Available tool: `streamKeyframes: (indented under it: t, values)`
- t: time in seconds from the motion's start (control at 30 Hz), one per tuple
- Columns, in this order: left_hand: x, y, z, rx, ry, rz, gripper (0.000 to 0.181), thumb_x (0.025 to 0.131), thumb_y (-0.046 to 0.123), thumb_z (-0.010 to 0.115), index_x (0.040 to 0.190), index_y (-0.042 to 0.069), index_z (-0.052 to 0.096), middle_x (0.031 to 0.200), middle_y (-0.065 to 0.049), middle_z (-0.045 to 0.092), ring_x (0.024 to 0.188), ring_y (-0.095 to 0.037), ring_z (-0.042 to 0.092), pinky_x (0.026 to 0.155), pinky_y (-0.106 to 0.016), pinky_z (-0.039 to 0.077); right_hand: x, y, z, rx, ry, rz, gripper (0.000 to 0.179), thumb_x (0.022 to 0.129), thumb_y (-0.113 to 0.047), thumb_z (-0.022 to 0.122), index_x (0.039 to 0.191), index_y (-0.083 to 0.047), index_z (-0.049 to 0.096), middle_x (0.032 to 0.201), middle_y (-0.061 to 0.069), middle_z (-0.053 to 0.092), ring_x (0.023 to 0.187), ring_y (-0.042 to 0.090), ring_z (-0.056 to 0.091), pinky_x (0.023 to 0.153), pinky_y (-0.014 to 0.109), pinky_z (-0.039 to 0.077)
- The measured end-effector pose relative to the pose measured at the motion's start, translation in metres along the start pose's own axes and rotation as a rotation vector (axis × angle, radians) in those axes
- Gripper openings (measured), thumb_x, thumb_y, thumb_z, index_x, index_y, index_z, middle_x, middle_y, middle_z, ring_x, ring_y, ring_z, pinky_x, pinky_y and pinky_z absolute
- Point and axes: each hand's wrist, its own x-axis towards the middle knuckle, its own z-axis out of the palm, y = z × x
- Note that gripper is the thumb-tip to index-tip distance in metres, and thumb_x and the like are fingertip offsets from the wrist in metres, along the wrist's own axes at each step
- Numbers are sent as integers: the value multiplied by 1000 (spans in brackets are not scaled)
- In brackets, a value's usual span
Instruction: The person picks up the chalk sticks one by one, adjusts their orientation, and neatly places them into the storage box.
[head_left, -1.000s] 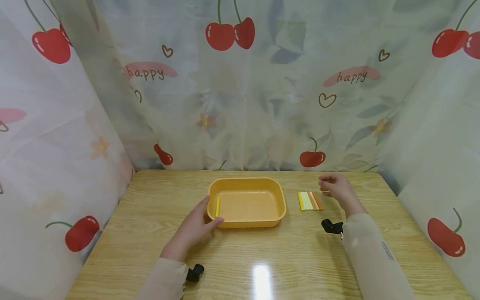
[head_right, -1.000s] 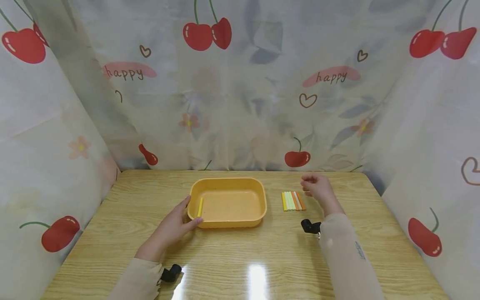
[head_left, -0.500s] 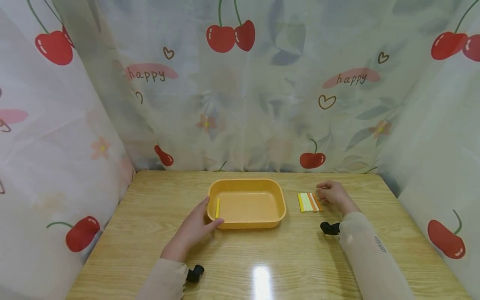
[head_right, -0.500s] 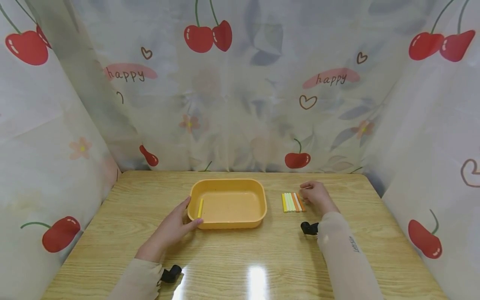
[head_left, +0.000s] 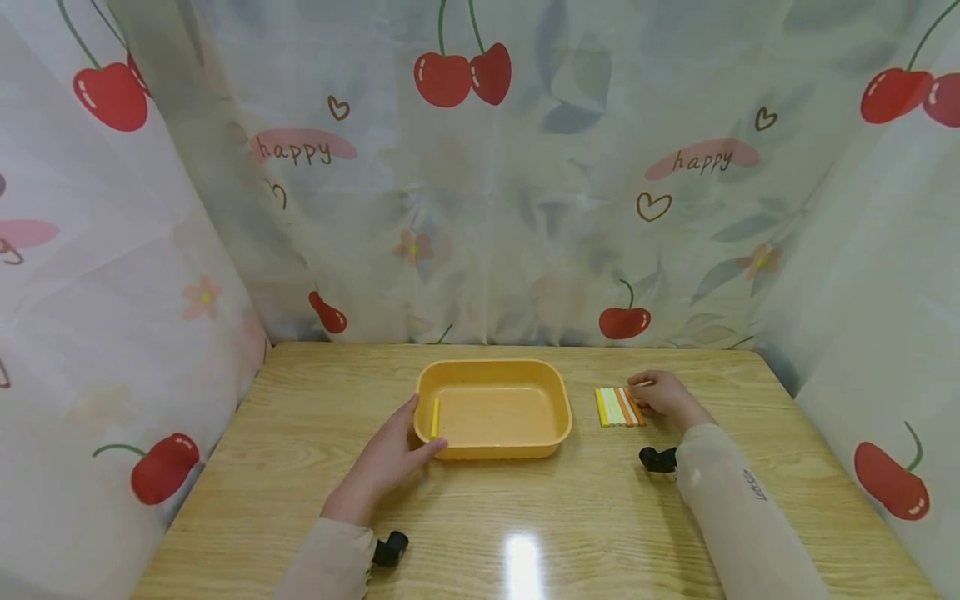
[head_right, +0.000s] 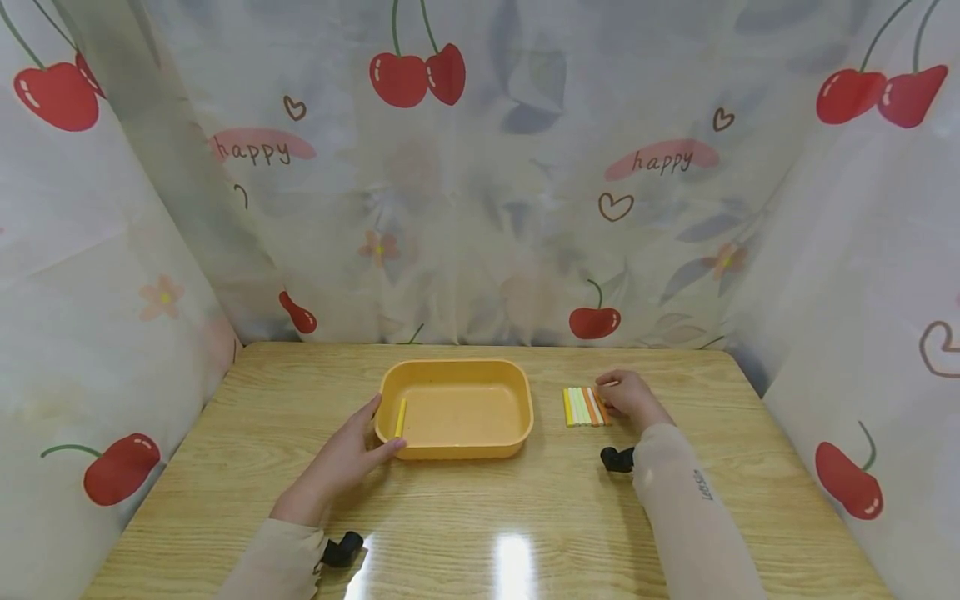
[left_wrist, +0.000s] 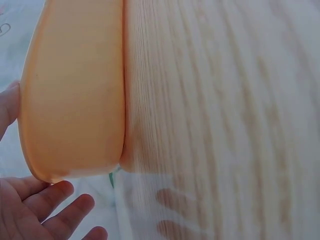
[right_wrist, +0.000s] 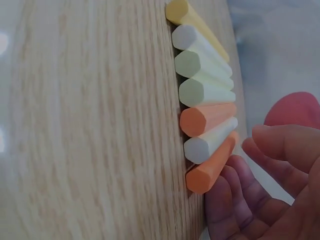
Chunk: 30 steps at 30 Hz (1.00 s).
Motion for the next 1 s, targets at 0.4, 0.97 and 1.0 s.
streamKeyframes:
  t: [0.4, 0.97, 1.0]
  values:
    - [-1, 0, 0, 4, 3, 1, 94, 91, 47, 72, 161, 12, 20, 163, -10, 26, 149, -32, 26, 119, -53, 23, 12, 8, 4, -150, 11, -41, 36, 97, -4, 57, 131, 8, 56, 114, 22, 62, 91, 24, 58, 69, 29, 53]
    - [-1, 3, 0, 17, 6, -30, 92, 92, 47, 71, 161, 14, 20, 164, -8, 26, 149, -30, 25, 119, -53, 22, 3, 6, 1, -231, 26, -62, 35, 97, -5, 59, 129, 9, 57, 113, 26, 62, 86, 22, 63, 67, 30, 54]
    - [-1, 3, 0, 17, 7, -29, 92, 92, 46, 71, 161, 14, 20, 164, -8, 26, 149, -30, 26, 119, -53, 23, 2, 6, 1, -237, 22, -67, 36, 96, -5, 60, 129, 10, 57, 112, 26, 62, 86, 22, 63, 67, 30, 54]
